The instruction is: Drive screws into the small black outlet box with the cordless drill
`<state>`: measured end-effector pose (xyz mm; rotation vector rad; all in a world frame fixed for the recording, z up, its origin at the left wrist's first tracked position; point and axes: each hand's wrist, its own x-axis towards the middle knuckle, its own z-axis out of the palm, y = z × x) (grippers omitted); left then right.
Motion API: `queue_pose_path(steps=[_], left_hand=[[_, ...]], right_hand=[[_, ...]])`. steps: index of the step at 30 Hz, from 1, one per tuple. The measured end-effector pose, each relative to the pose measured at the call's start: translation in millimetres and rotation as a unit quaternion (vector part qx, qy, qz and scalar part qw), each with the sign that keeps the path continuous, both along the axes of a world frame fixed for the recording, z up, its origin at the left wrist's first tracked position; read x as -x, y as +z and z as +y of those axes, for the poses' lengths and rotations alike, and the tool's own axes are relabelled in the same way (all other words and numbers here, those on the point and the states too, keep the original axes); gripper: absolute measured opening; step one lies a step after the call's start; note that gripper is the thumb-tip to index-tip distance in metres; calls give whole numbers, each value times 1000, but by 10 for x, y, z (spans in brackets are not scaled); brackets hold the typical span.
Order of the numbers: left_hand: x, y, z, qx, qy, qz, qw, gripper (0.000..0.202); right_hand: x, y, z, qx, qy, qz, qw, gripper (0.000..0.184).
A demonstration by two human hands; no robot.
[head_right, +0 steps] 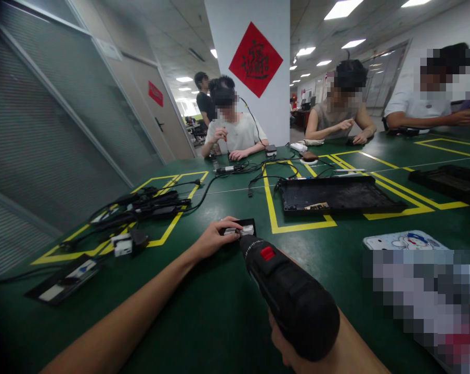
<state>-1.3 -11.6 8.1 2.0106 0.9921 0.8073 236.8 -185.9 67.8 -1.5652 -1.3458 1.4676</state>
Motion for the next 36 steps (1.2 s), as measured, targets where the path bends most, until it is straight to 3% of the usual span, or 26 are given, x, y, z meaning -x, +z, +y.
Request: queue_pose_path(steps=[16, 29, 36], left_hand=[[6, -8, 11, 2, 2, 1, 1000, 22], [-12, 25, -15, 10, 7, 3, 1000, 22], [-16, 7, 3, 8, 5, -6, 1000, 22]], right_hand=[[-14, 384, -40, -2, 8, 46, 999, 5], [-20, -130, 92, 35, 21, 67, 997, 11], [-8, -139, 49, 10, 21, 47, 999, 13]])
